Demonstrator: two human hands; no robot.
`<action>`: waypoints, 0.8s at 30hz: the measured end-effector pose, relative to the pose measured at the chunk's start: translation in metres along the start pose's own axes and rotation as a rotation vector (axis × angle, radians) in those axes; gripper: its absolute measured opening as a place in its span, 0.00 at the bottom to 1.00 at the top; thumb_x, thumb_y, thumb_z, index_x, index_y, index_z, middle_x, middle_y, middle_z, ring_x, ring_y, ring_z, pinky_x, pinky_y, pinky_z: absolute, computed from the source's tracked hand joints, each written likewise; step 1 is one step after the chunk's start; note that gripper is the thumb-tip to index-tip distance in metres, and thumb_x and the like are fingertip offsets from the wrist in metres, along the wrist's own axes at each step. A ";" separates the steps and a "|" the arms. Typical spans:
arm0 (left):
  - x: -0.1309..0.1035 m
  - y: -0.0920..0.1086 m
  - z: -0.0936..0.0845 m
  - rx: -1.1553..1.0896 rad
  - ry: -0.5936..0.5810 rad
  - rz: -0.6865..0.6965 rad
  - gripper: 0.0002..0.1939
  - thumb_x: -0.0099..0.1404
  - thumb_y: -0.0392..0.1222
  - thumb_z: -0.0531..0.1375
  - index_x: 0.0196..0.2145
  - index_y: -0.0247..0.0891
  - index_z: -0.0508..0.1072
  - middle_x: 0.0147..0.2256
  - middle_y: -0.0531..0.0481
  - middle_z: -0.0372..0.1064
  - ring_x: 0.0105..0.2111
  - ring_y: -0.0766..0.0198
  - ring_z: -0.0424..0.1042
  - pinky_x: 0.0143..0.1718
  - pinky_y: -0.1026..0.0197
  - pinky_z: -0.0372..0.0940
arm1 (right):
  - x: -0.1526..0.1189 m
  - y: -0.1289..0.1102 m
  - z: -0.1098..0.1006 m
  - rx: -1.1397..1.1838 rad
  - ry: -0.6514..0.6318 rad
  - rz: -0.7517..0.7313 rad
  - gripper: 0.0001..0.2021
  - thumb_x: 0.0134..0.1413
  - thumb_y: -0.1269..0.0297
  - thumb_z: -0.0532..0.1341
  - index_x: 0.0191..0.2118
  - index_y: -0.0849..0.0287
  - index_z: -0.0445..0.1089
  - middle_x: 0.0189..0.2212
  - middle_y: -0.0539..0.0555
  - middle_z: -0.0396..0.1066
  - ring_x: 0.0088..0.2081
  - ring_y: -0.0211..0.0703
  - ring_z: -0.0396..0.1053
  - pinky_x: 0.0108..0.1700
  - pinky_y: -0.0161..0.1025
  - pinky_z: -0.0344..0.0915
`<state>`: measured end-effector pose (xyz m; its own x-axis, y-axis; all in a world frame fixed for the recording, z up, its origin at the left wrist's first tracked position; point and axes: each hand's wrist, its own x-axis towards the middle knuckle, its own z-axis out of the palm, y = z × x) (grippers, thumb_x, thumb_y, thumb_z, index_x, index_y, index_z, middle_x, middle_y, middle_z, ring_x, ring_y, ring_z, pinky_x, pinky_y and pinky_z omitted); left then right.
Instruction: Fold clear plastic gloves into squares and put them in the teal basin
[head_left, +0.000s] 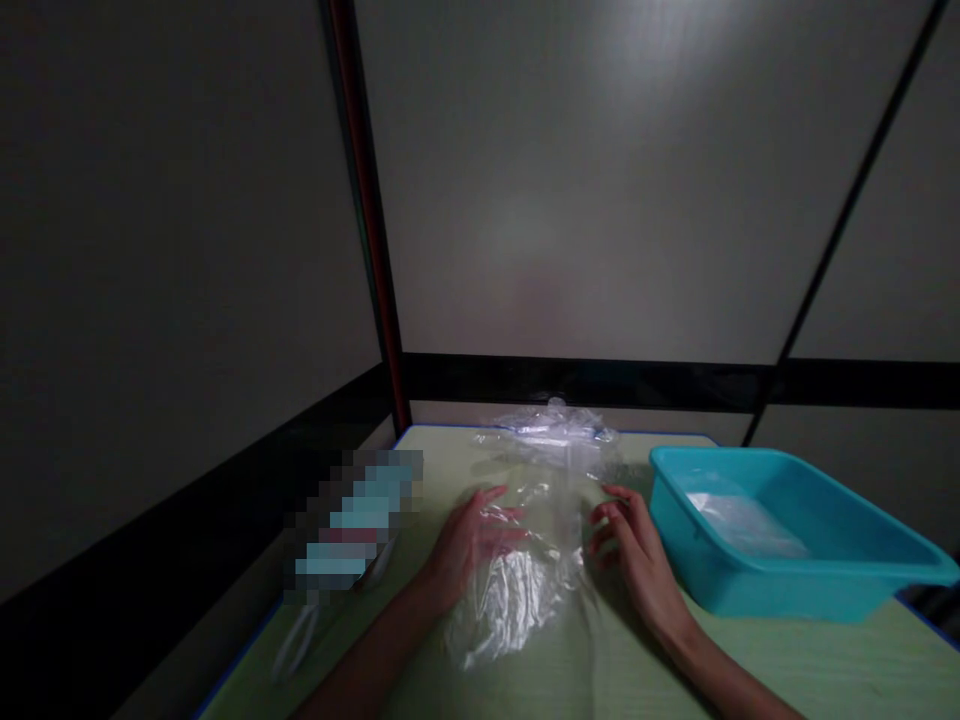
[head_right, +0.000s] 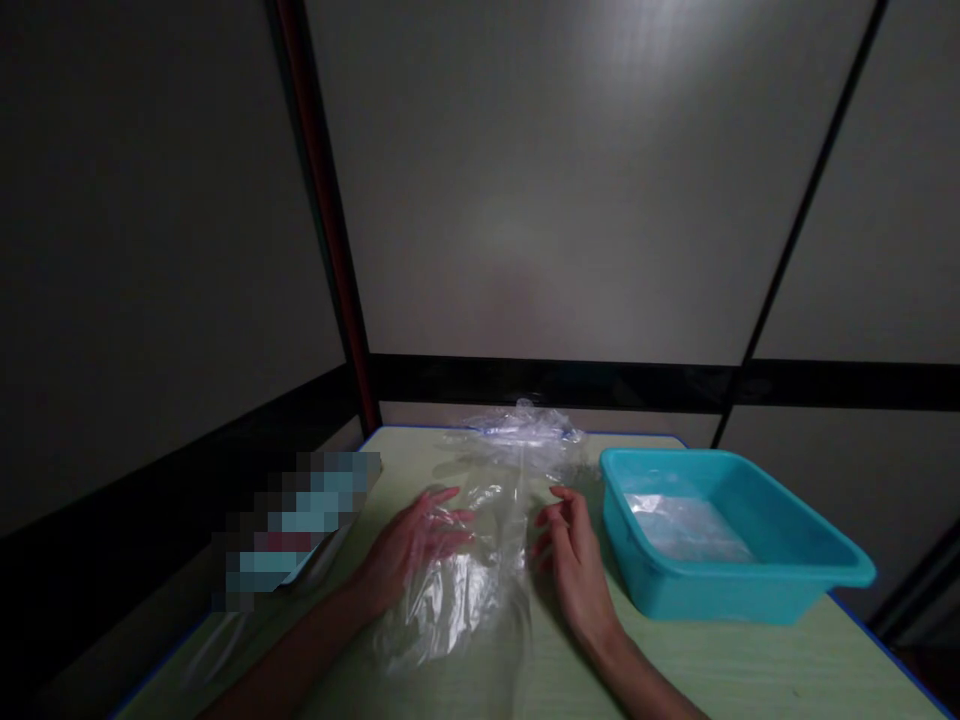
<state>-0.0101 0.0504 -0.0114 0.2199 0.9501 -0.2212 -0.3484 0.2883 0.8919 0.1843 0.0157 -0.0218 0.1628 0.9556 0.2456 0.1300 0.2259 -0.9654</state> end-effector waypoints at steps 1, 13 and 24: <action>0.000 -0.001 0.000 0.017 0.033 0.041 0.23 0.57 0.50 0.52 0.47 0.34 0.61 0.35 0.42 0.70 0.29 0.57 0.72 0.30 0.60 0.63 | -0.001 -0.002 -0.003 -0.099 0.035 -0.091 0.13 0.54 0.56 0.46 0.44 0.56 0.52 0.30 0.51 0.61 0.27 0.40 0.64 0.26 0.37 0.62; 0.001 -0.010 0.003 0.352 0.232 0.338 0.24 0.53 0.37 0.54 0.49 0.30 0.62 0.23 0.53 0.67 0.19 0.67 0.64 0.23 0.66 0.60 | -0.032 -0.043 0.005 -0.810 -0.882 -1.067 0.18 0.57 0.59 0.48 0.51 0.60 0.58 0.45 0.55 0.66 0.47 0.42 0.61 0.56 0.45 0.45; 0.005 -0.011 -0.013 0.749 0.398 0.626 0.09 0.54 0.40 0.54 0.31 0.36 0.72 0.25 0.53 0.68 0.27 0.62 0.66 0.31 0.66 0.56 | -0.025 -0.033 0.000 -0.996 -0.670 -0.701 0.16 0.56 0.62 0.50 0.49 0.56 0.61 0.42 0.53 0.69 0.43 0.43 0.64 0.56 0.50 0.43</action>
<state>-0.0174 0.0531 -0.0278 -0.1669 0.9136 0.3707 0.3850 -0.2857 0.8776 0.1758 -0.0159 0.0041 -0.6833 0.6720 0.2856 0.6695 0.7327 -0.1221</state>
